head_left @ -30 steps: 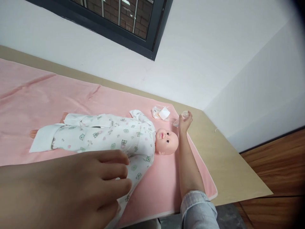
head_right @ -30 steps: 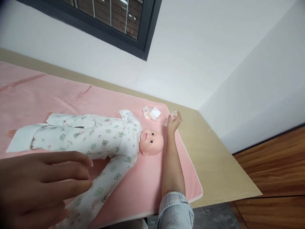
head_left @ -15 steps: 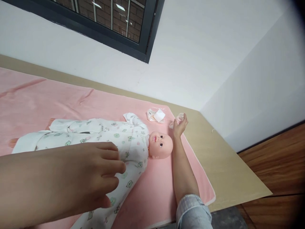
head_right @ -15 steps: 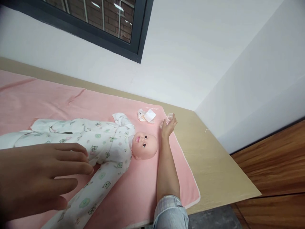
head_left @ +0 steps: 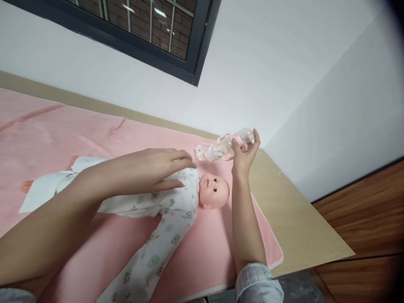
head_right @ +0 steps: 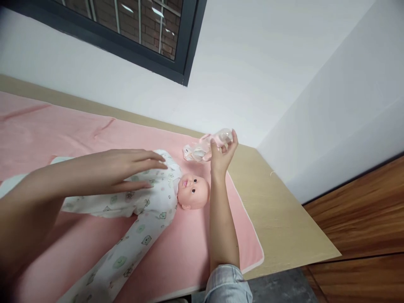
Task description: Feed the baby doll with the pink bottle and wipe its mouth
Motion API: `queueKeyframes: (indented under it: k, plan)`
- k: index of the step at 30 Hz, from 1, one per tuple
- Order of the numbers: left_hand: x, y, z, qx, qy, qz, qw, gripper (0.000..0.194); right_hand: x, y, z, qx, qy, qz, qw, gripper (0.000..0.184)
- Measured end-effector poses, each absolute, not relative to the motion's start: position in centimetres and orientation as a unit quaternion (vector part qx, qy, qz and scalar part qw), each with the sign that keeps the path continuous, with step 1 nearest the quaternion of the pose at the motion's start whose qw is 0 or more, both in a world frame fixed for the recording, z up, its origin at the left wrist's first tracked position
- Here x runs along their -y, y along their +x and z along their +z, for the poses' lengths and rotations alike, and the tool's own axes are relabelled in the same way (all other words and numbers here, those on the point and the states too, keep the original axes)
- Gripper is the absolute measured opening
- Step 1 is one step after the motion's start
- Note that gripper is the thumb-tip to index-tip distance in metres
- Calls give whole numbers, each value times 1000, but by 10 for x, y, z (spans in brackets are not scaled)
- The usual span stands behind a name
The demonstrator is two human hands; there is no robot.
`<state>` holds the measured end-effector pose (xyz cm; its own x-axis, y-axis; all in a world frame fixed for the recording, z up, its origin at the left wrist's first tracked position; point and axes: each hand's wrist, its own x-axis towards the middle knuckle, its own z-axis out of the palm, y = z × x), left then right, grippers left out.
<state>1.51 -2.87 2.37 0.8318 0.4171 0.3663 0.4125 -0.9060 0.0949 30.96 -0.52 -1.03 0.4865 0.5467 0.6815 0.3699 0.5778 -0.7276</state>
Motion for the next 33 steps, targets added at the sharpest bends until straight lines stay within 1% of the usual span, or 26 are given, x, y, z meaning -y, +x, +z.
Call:
queueKeyframes:
  k: [2,5,9,14,18,21,24,27,30,33]
  plan:
    - [29,22,26,-220,952,212,-6,44,20,282,-3,540,-435,113,712,81]
    - [29,26,31,-269,924,271,-15,55,43,242,3,579,-399,184,687,79]
    - [28,28,33,-302,912,278,-2,65,66,205,4,603,-370,207,675,71]
    - [33,35,30,-292,907,305,1,58,77,184,-2,593,-359,193,694,70]
    - [37,40,29,-305,896,323,17,59,78,184,-4,589,-361,198,696,65]
    - [32,40,28,-321,894,312,22,59,77,192,1,578,-364,169,710,64]
    - [18,35,27,-343,887,309,28,56,69,214,10,563,-366,101,734,65]
    - [-4,24,27,-373,867,328,19,53,48,253,12,547,-394,26,738,66]
    - [-27,10,26,-418,848,325,5,52,15,301,-2,510,-454,-10,730,67]
    - [-49,-4,20,-493,825,276,5,48,-18,345,-36,470,-539,-9,699,69]
